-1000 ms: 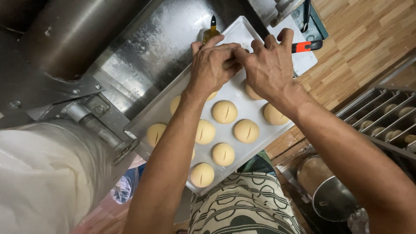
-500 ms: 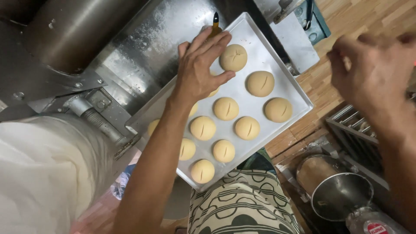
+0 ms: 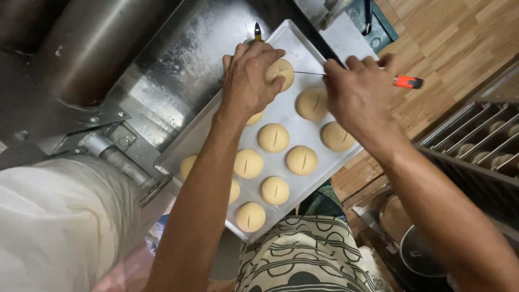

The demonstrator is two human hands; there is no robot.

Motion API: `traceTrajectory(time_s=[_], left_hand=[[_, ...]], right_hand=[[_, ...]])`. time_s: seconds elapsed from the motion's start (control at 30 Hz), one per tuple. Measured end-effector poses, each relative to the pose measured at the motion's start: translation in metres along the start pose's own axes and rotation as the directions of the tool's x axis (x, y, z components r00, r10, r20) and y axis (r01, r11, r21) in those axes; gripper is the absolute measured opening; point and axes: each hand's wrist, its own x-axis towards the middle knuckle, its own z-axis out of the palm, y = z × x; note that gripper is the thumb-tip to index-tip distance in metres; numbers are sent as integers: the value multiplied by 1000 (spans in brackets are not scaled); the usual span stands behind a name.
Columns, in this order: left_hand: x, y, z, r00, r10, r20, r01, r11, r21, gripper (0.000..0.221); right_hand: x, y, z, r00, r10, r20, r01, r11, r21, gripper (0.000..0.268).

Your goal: Brushing dough buns with egg wash and scoring them with a knife on baking trays

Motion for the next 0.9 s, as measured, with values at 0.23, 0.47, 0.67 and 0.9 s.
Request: traceTrajectory(time_s=[0.23,0.47,0.67,0.9], left_hand=[[-6,-3,3,998,3,65,-4,1000,20,38],[-10,-4,9,1000,4,8,-4,1000,-15,36],[-12,-4,7,1000,-23,10,23,1000,17,52],[-18,9,-1,992,92,85,-95,995,35,65]], right_hand=[[12,-10,22,1000,-16,-18,14,998,-64,7],[21,-19,21,998,-53,-44,50,996,-72,11],[16,-12,10,1000,-28,3,28,999,21,14],[-13,14,-17,992,-18,122,10,998,68,14]])
